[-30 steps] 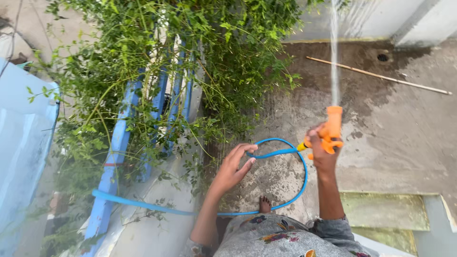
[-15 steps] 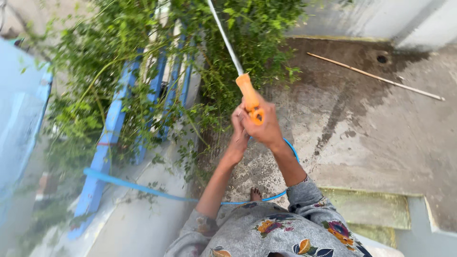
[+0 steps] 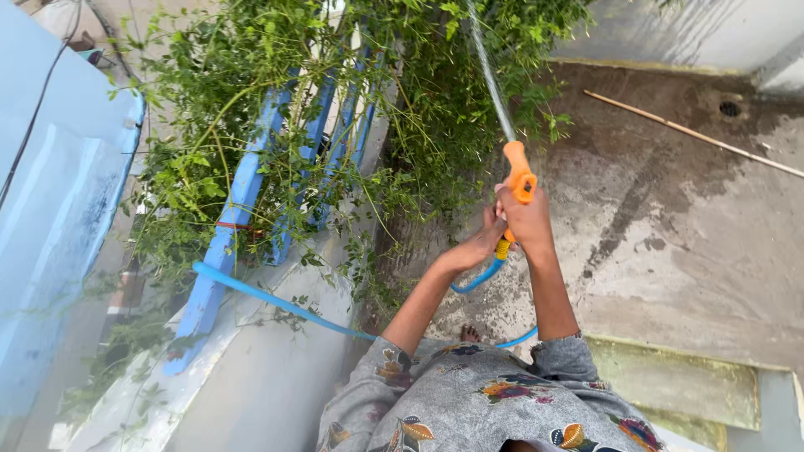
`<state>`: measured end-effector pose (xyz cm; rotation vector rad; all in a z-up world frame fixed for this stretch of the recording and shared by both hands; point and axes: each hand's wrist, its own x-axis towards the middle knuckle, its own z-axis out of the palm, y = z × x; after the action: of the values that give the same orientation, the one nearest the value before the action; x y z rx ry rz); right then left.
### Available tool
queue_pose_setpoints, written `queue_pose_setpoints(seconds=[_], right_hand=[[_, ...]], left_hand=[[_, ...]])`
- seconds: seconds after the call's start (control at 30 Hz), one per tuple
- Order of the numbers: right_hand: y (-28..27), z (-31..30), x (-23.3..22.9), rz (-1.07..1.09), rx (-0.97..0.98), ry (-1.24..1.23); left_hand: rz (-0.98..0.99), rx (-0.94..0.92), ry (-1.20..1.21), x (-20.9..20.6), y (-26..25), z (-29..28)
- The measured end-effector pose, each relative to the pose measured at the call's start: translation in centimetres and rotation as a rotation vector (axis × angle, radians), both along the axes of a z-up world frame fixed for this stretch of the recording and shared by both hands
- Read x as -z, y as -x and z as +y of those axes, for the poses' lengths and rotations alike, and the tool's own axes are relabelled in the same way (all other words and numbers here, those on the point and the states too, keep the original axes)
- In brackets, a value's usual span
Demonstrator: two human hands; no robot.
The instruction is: The person waters climbing plants on a rooftop using a handheld spray nozzle attached to a blue hose, moving the spray across the foliage and occasionally touching the vines.
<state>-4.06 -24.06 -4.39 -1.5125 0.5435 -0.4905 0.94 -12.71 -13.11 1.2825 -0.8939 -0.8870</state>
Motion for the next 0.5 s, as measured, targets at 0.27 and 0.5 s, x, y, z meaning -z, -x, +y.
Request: queue_pose_setpoints(seconds=[0.27, 0.5], right_hand=[[4.4, 0.9, -7.6, -0.41, -0.184, 0.086], [2.6, 0.9, -6.3, -0.911, -0.07, 0.159]], left_hand=[[-0.349, -0.161, 0.094, -7.9, 1.4, 0.3], [-0.654, -0.107, 0.237, -9.3, -2.3, -2.5]])
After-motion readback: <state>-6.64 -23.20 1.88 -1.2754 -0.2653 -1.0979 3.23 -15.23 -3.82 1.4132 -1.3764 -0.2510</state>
